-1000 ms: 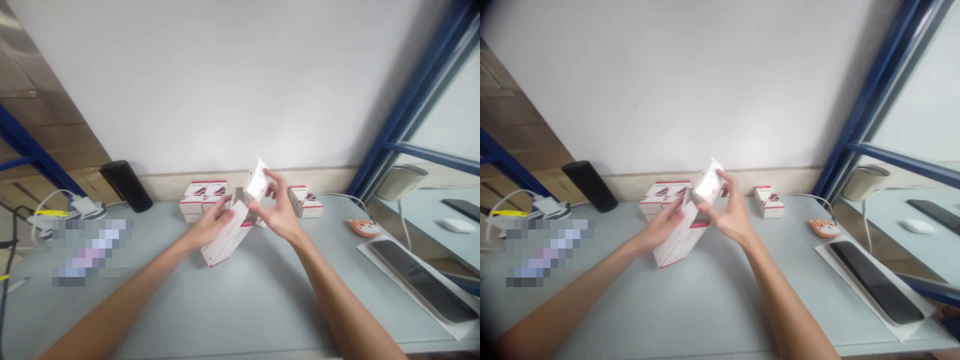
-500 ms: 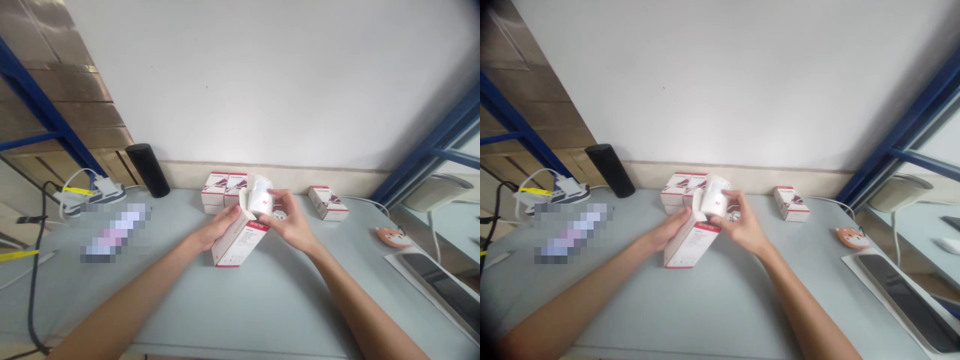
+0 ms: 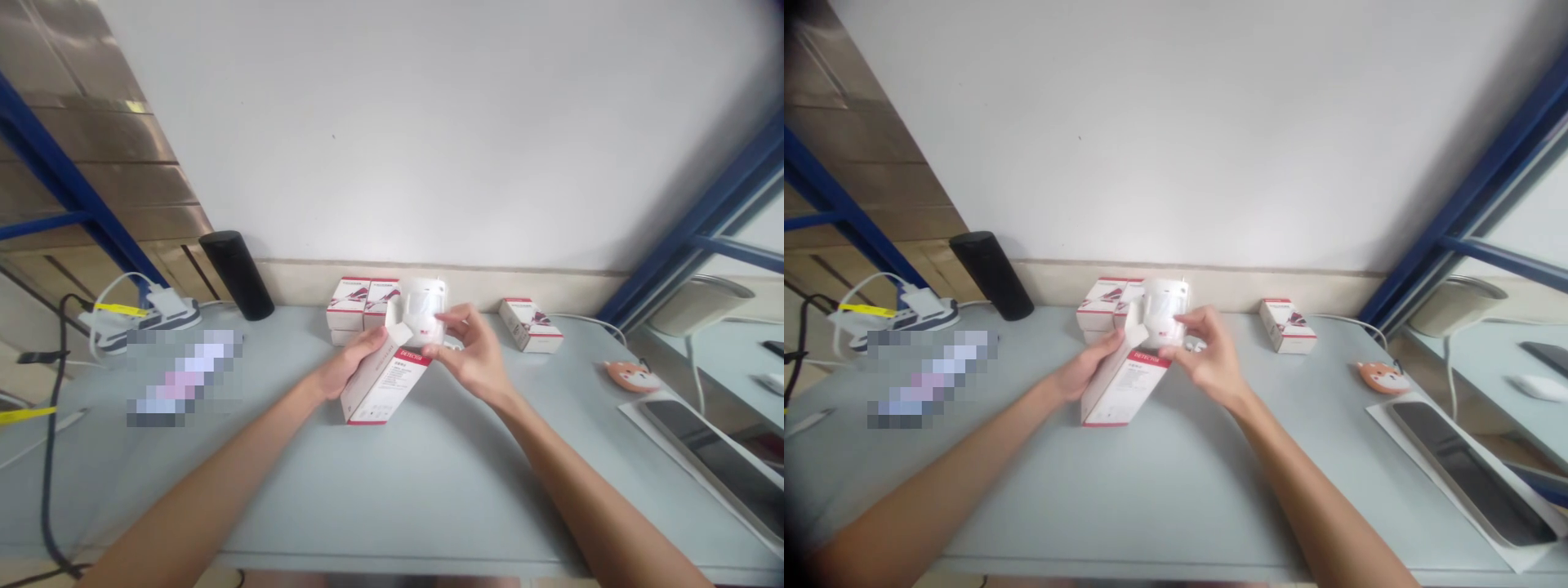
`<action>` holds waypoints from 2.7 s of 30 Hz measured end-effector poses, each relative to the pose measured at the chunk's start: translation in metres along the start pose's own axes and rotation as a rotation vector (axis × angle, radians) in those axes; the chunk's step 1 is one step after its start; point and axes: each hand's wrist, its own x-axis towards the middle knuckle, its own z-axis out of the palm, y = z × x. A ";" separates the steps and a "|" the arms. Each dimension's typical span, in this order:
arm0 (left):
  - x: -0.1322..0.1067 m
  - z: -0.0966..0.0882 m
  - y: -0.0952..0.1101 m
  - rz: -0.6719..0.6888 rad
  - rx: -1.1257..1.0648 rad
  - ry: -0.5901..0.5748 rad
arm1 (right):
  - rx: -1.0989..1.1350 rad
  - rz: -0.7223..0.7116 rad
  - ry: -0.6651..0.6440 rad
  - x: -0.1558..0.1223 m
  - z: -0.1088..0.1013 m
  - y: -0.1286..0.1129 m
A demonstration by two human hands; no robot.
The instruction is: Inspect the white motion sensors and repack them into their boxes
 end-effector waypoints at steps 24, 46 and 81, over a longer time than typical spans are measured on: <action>0.001 0.012 -0.004 0.164 -0.220 0.001 | -0.456 -0.178 -0.171 -0.016 0.012 -0.014; 0.004 0.011 -0.028 0.536 -0.039 0.012 | -0.470 0.013 0.113 0.010 -0.035 -0.019; -0.006 0.029 -0.032 0.707 0.157 -0.006 | -0.458 -0.386 -0.201 -0.019 0.016 -0.055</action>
